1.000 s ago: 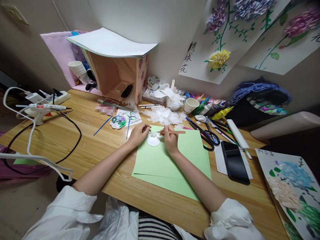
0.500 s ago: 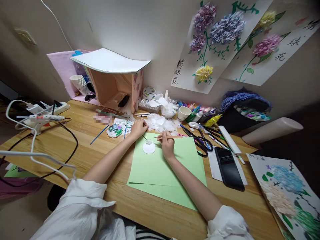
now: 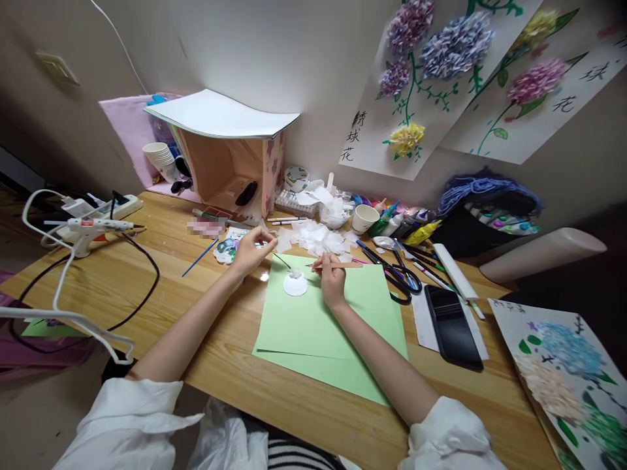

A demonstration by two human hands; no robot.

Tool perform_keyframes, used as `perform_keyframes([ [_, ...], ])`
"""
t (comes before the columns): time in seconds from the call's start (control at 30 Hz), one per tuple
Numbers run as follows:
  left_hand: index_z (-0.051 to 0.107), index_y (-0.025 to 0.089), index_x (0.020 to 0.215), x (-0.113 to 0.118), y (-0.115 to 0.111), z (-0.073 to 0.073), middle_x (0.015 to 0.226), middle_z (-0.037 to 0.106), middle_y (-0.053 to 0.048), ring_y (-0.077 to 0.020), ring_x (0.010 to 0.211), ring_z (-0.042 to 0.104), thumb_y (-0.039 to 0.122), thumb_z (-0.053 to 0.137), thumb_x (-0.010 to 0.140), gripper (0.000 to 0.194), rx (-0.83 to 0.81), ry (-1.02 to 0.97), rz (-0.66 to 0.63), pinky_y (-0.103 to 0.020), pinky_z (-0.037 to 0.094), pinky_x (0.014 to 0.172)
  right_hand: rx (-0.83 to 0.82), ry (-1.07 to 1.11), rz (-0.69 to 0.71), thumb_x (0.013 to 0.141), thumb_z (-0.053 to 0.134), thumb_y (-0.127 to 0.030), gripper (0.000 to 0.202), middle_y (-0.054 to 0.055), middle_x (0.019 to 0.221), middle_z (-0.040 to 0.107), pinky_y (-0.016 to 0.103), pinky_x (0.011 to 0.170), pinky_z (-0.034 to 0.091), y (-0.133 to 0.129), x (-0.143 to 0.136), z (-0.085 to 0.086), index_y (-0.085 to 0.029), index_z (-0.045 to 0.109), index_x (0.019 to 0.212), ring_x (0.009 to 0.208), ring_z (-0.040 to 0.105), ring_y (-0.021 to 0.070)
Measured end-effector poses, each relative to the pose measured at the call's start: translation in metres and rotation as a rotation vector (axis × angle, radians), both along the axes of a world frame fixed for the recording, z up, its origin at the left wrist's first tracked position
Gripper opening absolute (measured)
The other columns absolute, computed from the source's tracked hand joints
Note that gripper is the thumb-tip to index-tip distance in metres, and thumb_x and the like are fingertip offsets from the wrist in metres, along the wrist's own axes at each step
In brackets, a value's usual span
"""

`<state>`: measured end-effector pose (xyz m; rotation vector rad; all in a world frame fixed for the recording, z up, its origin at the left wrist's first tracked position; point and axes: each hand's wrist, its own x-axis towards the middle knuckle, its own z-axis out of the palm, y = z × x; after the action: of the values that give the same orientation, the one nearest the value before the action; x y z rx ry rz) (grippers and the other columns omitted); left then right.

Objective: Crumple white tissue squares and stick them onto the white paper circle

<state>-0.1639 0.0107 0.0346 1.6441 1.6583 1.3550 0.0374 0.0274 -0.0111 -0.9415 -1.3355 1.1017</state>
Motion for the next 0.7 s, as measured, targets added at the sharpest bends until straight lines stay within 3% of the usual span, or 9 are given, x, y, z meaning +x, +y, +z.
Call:
perform_keyframes([
  [0.13, 0.056, 0.016, 0.078, -0.002, -0.023, -0.009, 0.074, 0.062, -0.002, -0.0132, 0.069, 0.058, 0.042, 0.066, 0.068, 0.029, -0.278, -0.224, -0.257, -0.026, 0.047, 0.064, 0.066, -0.091, 0.115, 0.087, 0.043, -0.044, 0.034, -0.001, 0.06, 0.054, 0.026, 0.052, 0.044, -0.006, 0.001, 0.001, -0.02, 0.051, 0.063, 0.054, 0.054, 0.0123],
  [0.23, 0.061, 0.015, 0.084, 0.006, -0.028, -0.007, 0.079, 0.064, -0.004, -0.0139, 0.071, 0.059, 0.041, 0.068, 0.065, 0.032, -0.348, -0.211, -0.372, -0.026, 0.047, 0.065, 0.085, -0.114, 0.055, 0.087, 0.041, -0.043, 0.035, -0.001, 0.058, 0.053, 0.026, 0.053, 0.044, -0.006, 0.001, 0.001, -0.02, 0.05, 0.062, 0.053, 0.053, 0.0124],
  [0.33, 0.064, 0.016, 0.084, 0.021, -0.021, -0.002, 0.086, 0.066, -0.005, -0.0148, 0.077, 0.06, 0.039, 0.065, 0.068, 0.028, -0.292, -0.068, -0.408, -0.027, 0.047, 0.071, 0.042, -0.057, -0.086, 0.087, 0.04, -0.046, 0.037, -0.002, 0.057, 0.051, 0.025, 0.051, 0.043, 0.0, 0.003, 0.001, -0.02, 0.048, 0.062, 0.05, 0.051, 0.0114],
  [0.47, 0.064, 0.02, 0.087, 0.04, -0.006, -0.001, 0.082, 0.066, -0.001, -0.014, 0.075, 0.06, 0.032, 0.059, 0.075, 0.018, -0.186, 0.233, -0.455, -0.024, 0.045, 0.067, -0.027, 0.045, -0.219, 0.087, 0.038, -0.048, 0.038, -0.002, 0.056, 0.049, 0.023, 0.046, 0.041, 0.009, 0.008, 0.0, -0.02, 0.045, 0.062, 0.046, 0.048, 0.0102],
  [0.57, 0.063, 0.021, 0.091, 0.047, 0.001, -0.004, 0.079, 0.066, -0.001, -0.014, 0.071, 0.059, 0.028, 0.056, 0.076, 0.017, -0.13, 0.44, -0.442, -0.023, 0.042, 0.062, -0.026, 0.07, -0.163, 0.087, 0.037, -0.047, 0.038, -0.003, 0.054, 0.048, 0.023, 0.044, 0.039, 0.01, 0.011, 0.0, -0.02, 0.044, 0.061, 0.045, 0.047, 0.0101],
  [0.7, 0.061, 0.022, 0.093, 0.049, 0.004, -0.005, 0.081, 0.066, -0.001, -0.0144, 0.069, 0.058, 0.025, 0.055, 0.076, 0.018, -0.135, 0.559, -0.426, -0.023, 0.04, 0.06, 0.036, -0.035, -0.025, 0.089, 0.037, -0.043, 0.037, -0.002, 0.054, 0.05, 0.024, 0.049, 0.04, 0.005, 0.01, 0.0, -0.021, 0.046, 0.061, 0.047, 0.048, 0.0108],
])
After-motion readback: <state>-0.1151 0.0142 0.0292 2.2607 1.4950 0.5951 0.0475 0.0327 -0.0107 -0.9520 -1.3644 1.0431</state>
